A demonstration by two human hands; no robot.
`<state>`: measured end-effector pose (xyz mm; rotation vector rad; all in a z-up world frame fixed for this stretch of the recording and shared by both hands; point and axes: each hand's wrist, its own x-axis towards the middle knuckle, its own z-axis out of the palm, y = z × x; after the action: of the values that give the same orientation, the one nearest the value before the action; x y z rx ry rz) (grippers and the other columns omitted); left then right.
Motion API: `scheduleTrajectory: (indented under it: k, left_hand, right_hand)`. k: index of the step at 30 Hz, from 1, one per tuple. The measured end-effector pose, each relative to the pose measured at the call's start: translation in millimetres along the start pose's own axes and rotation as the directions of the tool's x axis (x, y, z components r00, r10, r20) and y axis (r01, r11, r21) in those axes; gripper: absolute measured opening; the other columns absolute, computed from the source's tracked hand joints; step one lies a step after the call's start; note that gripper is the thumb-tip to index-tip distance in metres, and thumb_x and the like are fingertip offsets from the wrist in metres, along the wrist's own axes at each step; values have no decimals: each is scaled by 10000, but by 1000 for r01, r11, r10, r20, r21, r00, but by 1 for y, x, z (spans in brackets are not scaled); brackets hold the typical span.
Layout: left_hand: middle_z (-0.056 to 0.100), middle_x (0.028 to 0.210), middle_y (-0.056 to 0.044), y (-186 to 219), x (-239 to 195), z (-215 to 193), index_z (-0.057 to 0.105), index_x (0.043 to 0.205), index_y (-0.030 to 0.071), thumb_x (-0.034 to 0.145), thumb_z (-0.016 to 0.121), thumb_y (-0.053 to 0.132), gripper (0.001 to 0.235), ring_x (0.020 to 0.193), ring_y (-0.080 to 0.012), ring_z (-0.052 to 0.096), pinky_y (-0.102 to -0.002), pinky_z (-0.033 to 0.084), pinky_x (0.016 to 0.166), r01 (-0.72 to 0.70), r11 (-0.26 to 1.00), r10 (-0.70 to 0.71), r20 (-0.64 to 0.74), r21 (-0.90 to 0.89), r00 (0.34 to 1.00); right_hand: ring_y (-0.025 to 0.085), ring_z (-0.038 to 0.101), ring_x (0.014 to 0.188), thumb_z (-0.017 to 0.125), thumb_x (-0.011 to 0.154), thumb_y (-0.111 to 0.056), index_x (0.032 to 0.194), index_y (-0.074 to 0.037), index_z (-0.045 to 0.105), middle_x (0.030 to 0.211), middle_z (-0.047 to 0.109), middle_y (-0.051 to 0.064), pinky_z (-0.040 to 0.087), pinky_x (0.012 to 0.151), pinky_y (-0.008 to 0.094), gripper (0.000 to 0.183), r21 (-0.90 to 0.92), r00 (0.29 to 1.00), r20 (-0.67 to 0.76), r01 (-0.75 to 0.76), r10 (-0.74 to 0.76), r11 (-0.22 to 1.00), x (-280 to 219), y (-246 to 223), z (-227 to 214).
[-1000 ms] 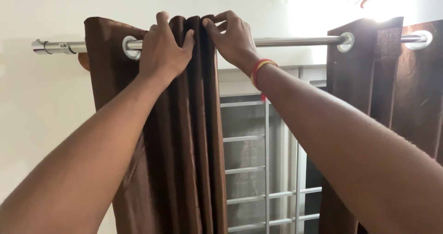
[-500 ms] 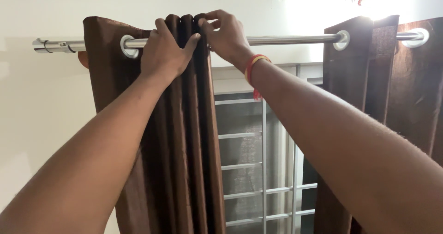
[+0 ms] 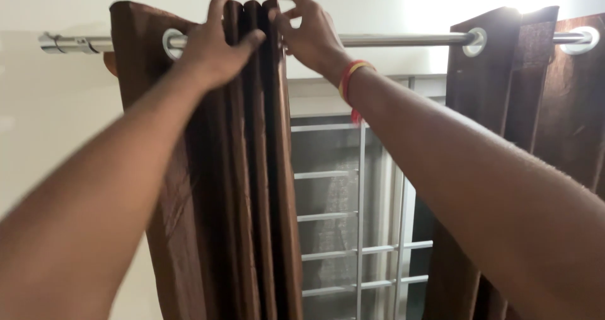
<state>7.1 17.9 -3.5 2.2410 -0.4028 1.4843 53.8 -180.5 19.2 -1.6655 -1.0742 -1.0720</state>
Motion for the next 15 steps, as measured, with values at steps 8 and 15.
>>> scheduleTrajectory:
  k: [8, 15]
  left_hand:
    - [596, 1217, -235, -19, 12, -1, 487, 1422, 184, 967, 817, 311, 577, 1186, -411, 629, -504, 529, 977, -266, 964, 266, -126, 16, 956]
    - [604, 1294, -190, -3, 6, -12, 564, 1364, 115, 976, 738, 139, 426, 1199, -386, 622, -482, 530, 984, -461, 887, 453, -214, 14, 865]
  right_hand:
    - [132, 766, 690, 647, 1014, -275, 1219, -99, 721, 965, 792, 74, 635, 595, 284, 280, -75, 997, -16, 70, -71, 995, 19, 1, 11]
    - [163, 765, 762, 652, 1015, -293, 1149, -75, 750, 975, 783, 98, 633, 660, 325, 274, -156, 993, -92, 57, -72, 986, 34, 23, 23]
